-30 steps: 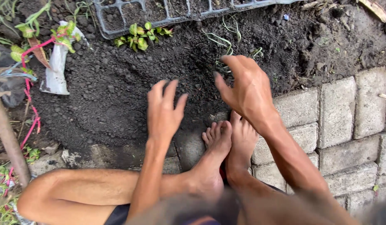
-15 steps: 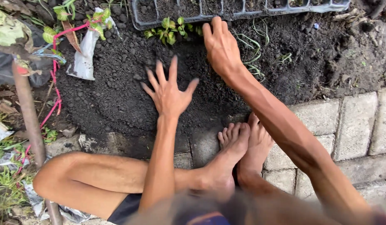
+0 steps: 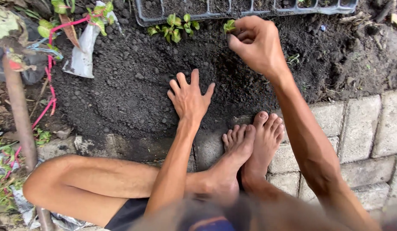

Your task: The person is transplanting small seedlings from a plastic nursery tray into a soil bed on the ground using their hands.

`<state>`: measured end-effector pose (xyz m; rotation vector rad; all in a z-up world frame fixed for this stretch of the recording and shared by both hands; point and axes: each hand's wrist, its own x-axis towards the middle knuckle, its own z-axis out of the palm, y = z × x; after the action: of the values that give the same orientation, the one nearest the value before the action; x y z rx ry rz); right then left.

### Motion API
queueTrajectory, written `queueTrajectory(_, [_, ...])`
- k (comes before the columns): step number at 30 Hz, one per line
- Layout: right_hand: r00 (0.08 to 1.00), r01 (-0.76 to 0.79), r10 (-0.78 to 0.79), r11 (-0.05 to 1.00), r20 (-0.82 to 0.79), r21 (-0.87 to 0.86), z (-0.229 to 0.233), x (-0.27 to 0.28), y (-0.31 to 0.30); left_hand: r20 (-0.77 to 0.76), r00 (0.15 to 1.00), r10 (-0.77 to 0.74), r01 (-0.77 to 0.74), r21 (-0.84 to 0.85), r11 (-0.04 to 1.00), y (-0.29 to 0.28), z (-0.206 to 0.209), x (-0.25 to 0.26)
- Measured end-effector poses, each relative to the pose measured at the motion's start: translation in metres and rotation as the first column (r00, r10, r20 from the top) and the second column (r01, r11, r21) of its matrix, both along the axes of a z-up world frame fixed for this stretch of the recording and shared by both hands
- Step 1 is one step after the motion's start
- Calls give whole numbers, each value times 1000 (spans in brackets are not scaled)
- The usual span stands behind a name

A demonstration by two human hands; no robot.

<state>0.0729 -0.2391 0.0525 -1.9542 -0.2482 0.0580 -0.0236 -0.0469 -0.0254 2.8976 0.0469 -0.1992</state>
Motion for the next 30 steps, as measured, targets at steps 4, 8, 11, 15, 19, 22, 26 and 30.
queueTrajectory(4, [996, -61, 63, 998, -65, 35, 10, -5, -6, 27, 999, -41, 40, 16, 999, -4, -9, 2])
queueTrajectory(8, [985, -166, 169, 900, -28, -403, -13, -14, 6, 4, 997, -74, 74, -59, 995, -3, -8, 5])
queueTrajectory(11, [979, -189, 204, 827, -32, -529, -36, -17, 6, 42, 994, -105, 109, -106, 988, -4, -9, 12])
queueTrajectory(15, [984, -156, 177, 801, -21, -577, -48, -22, -3, 35, 989, -145, 149, -218, 964, -14, -7, 27])
queueTrajectory(19, [988, -135, 151, 817, -19, -561, -44, -16, -10, 49, 970, -237, 240, -329, 914, -37, -8, 37])
queueTrajectory(22, [988, -153, 125, 874, -90, -461, -33, -15, -10, -76, 946, -315, 264, -381, 886, -39, -5, 40])
queueTrajectory(26, [989, -143, 101, 854, -110, -500, -33, -11, -13, -76, 976, -204, 161, -379, 911, -45, 3, 48])
queueTrajectory(30, [980, -183, 112, 829, -164, -528, -37, -8, -11, -147, 974, -170, 61, -555, 829, -41, -2, 54])
